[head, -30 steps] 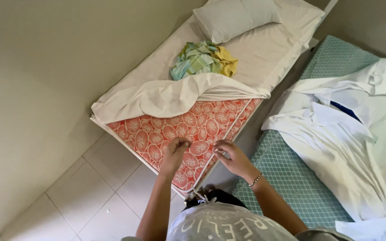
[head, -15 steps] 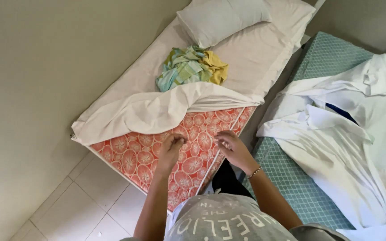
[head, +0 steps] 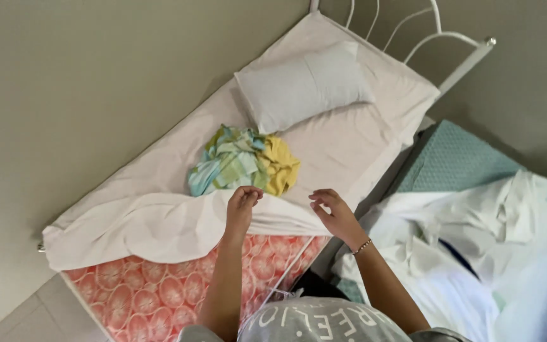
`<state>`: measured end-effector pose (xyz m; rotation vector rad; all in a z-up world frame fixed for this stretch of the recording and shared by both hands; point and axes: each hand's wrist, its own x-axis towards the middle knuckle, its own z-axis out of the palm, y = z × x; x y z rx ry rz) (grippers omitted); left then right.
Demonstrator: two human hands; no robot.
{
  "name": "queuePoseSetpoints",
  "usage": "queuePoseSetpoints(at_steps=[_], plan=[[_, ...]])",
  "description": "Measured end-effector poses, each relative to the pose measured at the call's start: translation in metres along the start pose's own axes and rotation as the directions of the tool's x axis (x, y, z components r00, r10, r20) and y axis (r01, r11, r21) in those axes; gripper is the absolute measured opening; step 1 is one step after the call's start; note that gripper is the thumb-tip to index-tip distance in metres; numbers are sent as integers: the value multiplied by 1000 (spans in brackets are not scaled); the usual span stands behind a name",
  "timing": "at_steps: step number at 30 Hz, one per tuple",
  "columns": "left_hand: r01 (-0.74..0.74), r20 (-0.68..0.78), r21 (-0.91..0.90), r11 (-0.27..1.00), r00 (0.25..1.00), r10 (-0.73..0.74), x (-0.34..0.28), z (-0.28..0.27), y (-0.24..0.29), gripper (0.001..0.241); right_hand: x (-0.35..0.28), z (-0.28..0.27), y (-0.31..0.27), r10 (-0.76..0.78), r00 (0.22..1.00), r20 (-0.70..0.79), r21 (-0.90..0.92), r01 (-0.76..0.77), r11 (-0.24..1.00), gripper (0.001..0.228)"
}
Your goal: The person folds a yellow towel and places it on a chair. They then put a blue pillowcase on a pillow and place it on a small table. Finally, they fold a white bedsheet and place it on the chair.
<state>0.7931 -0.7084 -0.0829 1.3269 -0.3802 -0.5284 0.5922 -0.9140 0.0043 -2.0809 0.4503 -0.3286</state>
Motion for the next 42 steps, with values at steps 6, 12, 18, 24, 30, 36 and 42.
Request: queuePoseSetpoints(at_steps=[6, 12, 18, 24, 30, 36, 42], plan=[[-40, -114, -72, 997, 993, 32, 79, 55, -9, 10, 101, -41, 93, 38, 999, 23, 14, -39, 999, 19], [-105, -268, 110, 988, 954, 131, 118, 19, -83, 18, 180, 18, 168, 115, 957, 267, 60, -135, 989, 21], [163, -425, 397, 903, 905, 24, 154, -37, -135, 49, 254, 127, 259, 271, 877, 396, -205, -203, 957, 46], [174, -274, 826, 537, 955, 111, 201, -111, -281, 91, 307, 208, 318, 291, 876, 385, -322, -168, 932, 56], [392, -371, 920, 31, 891, -261, 251, -119, -250, 128, 357, 271, 389, 294, 908, 299, -534, -97, 840, 63], [239, -287, 933, -269, 945, -156, 254, -175, -359, 90, 358, 296, 425, 515, 838, 182, -664, -282, 693, 119], [432, -443, 889, 153, 895, 44, 244, -177, -359, 47, 357, 305, 443, 414, 903, 114, -787, -172, 592, 59]])
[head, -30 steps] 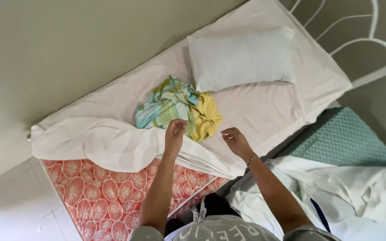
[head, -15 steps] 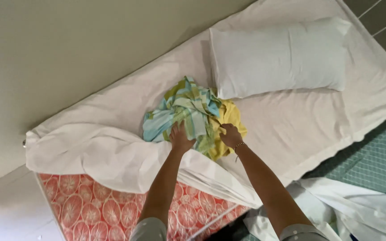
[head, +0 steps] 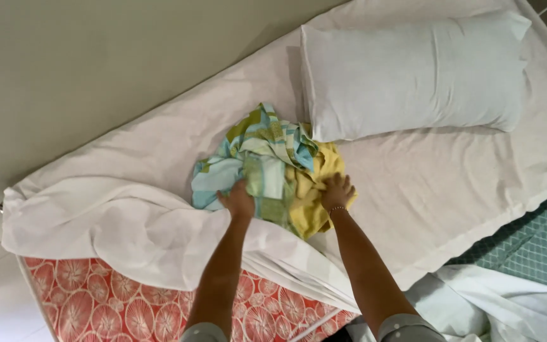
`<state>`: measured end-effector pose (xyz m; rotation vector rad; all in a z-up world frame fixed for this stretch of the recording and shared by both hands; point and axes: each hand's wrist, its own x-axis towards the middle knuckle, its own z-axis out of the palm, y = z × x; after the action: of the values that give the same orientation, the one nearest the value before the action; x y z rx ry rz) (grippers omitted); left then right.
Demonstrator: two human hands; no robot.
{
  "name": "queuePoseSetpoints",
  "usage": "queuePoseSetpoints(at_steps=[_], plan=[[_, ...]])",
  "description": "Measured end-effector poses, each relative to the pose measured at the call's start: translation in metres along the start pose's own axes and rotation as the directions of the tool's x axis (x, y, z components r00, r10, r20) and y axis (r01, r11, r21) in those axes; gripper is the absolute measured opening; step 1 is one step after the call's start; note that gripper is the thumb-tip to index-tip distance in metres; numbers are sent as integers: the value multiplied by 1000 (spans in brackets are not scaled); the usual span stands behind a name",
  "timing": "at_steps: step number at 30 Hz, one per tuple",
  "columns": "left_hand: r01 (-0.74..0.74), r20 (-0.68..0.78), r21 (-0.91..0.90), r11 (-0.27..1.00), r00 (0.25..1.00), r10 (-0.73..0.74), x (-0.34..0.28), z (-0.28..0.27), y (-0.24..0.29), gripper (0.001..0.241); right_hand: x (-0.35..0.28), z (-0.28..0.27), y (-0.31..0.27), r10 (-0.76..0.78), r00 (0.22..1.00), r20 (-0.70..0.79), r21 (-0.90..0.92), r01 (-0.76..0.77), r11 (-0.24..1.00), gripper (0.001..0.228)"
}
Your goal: The person folds a yellow towel and places it on a chair. They then put a blue pillowcase on a pillow and place it on a small table. Finally, they fold a white bedsheet and place it on the chair.
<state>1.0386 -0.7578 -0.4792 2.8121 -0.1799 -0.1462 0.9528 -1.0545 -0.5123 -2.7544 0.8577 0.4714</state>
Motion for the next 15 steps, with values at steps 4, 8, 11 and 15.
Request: queuePoseSetpoints(at_steps=[4, 8, 11, 15], plan=[[108, -193, -388, 915, 962, -196, 3, -53, 11, 52, 8, -13, -3, -12, 1000, -14, 555, 18, 832, 48], [20, -349, -732, 681, 848, -400, 6, -133, 28, 37, -25, -106, -31, -244, 963, -115, 993, 121, 8, 37], [-87, -339, -872, 481, 818, -465, -1, -222, 62, 42, -59, -197, -58, -306, 951, -53, 992, 14, -129, 37], [-272, -400, -833, 482, 898, -185, -58, -340, 110, 93, -132, -311, -98, -439, 897, -54, 939, -104, -328, 42]])
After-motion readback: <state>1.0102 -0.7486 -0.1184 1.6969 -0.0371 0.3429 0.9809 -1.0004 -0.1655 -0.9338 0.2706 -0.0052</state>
